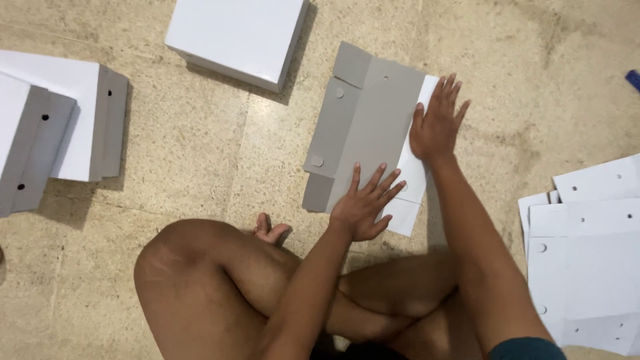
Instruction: Manually folding and assembling cardboard boxes from flat pre-cut templates while sitting on the floor.
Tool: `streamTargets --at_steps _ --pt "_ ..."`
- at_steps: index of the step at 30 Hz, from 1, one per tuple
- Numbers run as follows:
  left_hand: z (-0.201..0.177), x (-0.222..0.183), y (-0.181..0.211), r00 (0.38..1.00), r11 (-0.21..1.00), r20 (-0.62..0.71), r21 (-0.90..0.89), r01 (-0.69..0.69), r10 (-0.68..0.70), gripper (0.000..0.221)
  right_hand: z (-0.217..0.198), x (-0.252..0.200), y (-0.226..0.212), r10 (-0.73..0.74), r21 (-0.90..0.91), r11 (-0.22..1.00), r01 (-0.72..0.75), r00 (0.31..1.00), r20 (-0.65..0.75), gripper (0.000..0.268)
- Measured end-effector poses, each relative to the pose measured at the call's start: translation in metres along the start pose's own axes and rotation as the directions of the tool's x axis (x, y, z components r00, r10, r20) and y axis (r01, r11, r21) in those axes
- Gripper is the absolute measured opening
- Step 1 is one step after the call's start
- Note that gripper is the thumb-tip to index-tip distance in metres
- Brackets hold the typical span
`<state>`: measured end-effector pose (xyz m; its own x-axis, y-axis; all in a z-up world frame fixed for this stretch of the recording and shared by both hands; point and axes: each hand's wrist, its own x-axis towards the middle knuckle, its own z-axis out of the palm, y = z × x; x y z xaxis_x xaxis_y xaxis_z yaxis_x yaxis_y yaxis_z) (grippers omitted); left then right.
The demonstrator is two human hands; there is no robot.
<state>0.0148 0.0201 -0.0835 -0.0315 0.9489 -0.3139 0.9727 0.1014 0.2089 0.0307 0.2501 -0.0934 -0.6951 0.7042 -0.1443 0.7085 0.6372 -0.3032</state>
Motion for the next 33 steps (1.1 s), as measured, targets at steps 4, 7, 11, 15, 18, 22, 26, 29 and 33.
streamTargets --at_steps 4,7,11,15,18,22,26,29,33 --pt "-0.006 0.003 -0.005 0.999 0.999 -0.035 -0.024 0.021 -0.022 0.074 0.007 0.004 -0.002 -0.036 0.021 0.999 0.038 0.995 -0.094 0.063" --pt "-0.002 -0.004 0.003 0.999 1.0 -0.043 -0.005 0.03 -0.03 0.074 0.013 -0.016 0.0 -0.005 0.038 0.999 0.008 0.998 -0.062 0.062" --pt "0.002 -0.002 0.002 0.997 0.999 -0.067 0.014 0.046 -0.045 0.074 0.017 -0.035 0.001 -0.033 0.03 0.999 0.034 0.999 -0.039 0.062" --pt "-0.004 -0.006 0.004 0.997 0.999 -0.061 0.011 0.045 -0.045 0.074 0.011 -0.065 -0.004 -0.014 0.007 1.0 0.014 1.0 0.002 0.062" --pt "-0.004 -0.006 0.005 0.999 0.999 -0.048 0.039 0.021 -0.019 0.074 0.01 -0.067 0.002 -0.002 0.03 1.0 0.003 1.0 -0.006 0.062" --pt "-0.006 -0.004 0.002 1.0 0.999 -0.02 0.041 -0.001 0.002 0.074 0.003 -0.052 0.002 0.021 0.001 1.0 -0.021 0.999 0.044 0.064" --pt "-0.008 -0.004 0.002 1.0 1.0 -0.017 0.007 -0.011 0.011 0.074 0.001 -0.019 0.007 0.027 0.01 1.0 -0.027 0.999 0.023 0.066" --pt "-0.012 -0.004 0.002 1.0 1.0 -0.02 -0.027 -0.005 0.005 0.074 -0.006 -0.011 -0.004 0.049 0.017 0.999 -0.049 0.999 -0.012 0.065" --pt "-0.007 -0.002 0.002 1.0 1.0 -0.016 0.005 -0.012 0.012 0.071 -0.003 -0.012 0.0 0.058 0.025 0.998 -0.058 0.998 -0.02 0.065"
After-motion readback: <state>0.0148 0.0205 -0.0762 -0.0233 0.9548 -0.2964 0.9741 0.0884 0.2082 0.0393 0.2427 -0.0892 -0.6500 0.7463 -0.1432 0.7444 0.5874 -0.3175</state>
